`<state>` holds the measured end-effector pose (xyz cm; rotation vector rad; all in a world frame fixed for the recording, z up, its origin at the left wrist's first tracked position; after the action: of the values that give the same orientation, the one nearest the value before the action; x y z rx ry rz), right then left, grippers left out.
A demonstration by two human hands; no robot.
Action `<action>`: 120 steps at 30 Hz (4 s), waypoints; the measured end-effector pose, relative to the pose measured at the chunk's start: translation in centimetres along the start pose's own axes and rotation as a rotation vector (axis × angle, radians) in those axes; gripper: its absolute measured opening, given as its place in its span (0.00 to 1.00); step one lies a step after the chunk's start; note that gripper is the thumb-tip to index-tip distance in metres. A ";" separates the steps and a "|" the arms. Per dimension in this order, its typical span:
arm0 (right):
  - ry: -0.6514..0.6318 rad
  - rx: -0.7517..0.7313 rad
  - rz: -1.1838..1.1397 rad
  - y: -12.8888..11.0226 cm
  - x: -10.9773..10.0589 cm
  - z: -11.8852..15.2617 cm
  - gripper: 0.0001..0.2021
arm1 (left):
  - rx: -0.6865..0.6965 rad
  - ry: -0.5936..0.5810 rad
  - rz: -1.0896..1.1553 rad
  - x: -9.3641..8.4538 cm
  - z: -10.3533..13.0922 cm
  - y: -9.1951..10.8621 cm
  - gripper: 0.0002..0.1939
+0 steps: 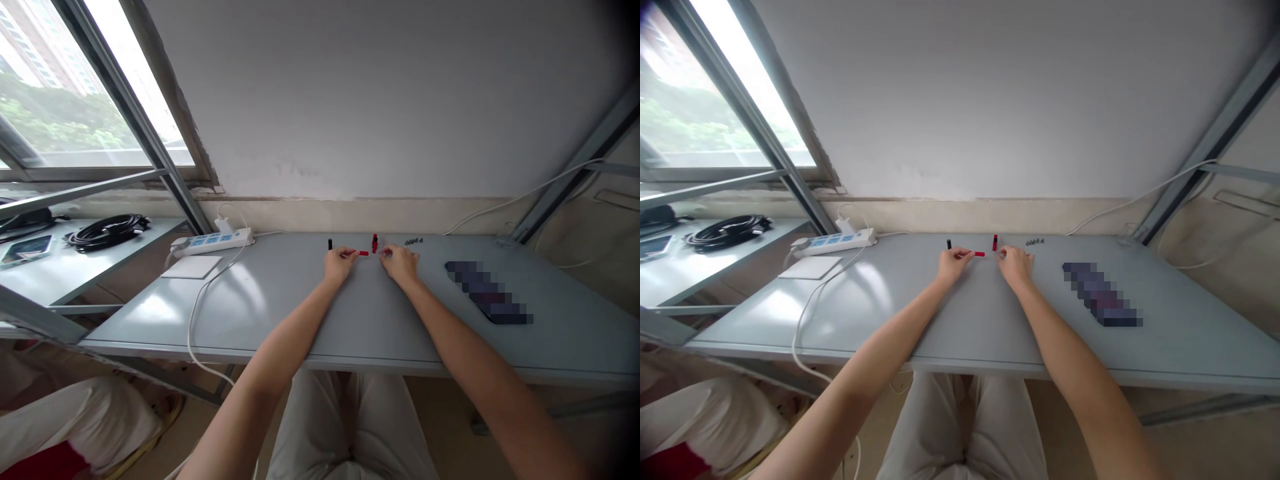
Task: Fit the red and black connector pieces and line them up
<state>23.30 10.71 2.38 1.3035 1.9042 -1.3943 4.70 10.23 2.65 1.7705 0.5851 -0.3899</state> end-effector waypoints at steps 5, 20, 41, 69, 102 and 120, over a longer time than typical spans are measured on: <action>-0.025 -0.053 0.026 -0.9 -0.2 0.6 0.08 | 0.026 -0.009 0.112 0.2 0.0 0.2 0.12; -0.001 -0.150 0.073 -1.7 -0.4 0.8 0.08 | 0.139 0.022 -0.061 0.5 0.0 0.6 0.11; -0.134 0.038 -0.350 -1.0 1.5 0.7 0.08 | -0.177 0.004 -0.307 -2.2 -1.7 -3.3 0.08; -0.198 -0.037 -0.134 -6.0 8.7 -3.7 0.10 | -0.228 -0.114 -0.350 0.4 -6.1 -6.0 0.07; -0.313 -0.122 0.153 1.7 1.2 0.3 0.19 | 0.404 -0.233 -0.610 7.0 0.2 5.4 0.32; -0.420 -0.110 0.119 2.1 3.8 0.7 0.24 | 0.210 -0.119 -0.462 4.9 -2.3 3.6 0.06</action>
<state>23.30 11.83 -1.88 0.9625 1.5710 -1.3550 10.68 12.63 3.53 1.7852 0.8953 -0.8975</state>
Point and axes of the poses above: each hand's wrist, its own z-axis away from the middle knuckle, its own x-axis out of the palm, y = z × x, the point moved 9 cm from there along -z, towards the middle knuckle, and after that the axes turned 8 degrees about -z, right-handed, at the moved point
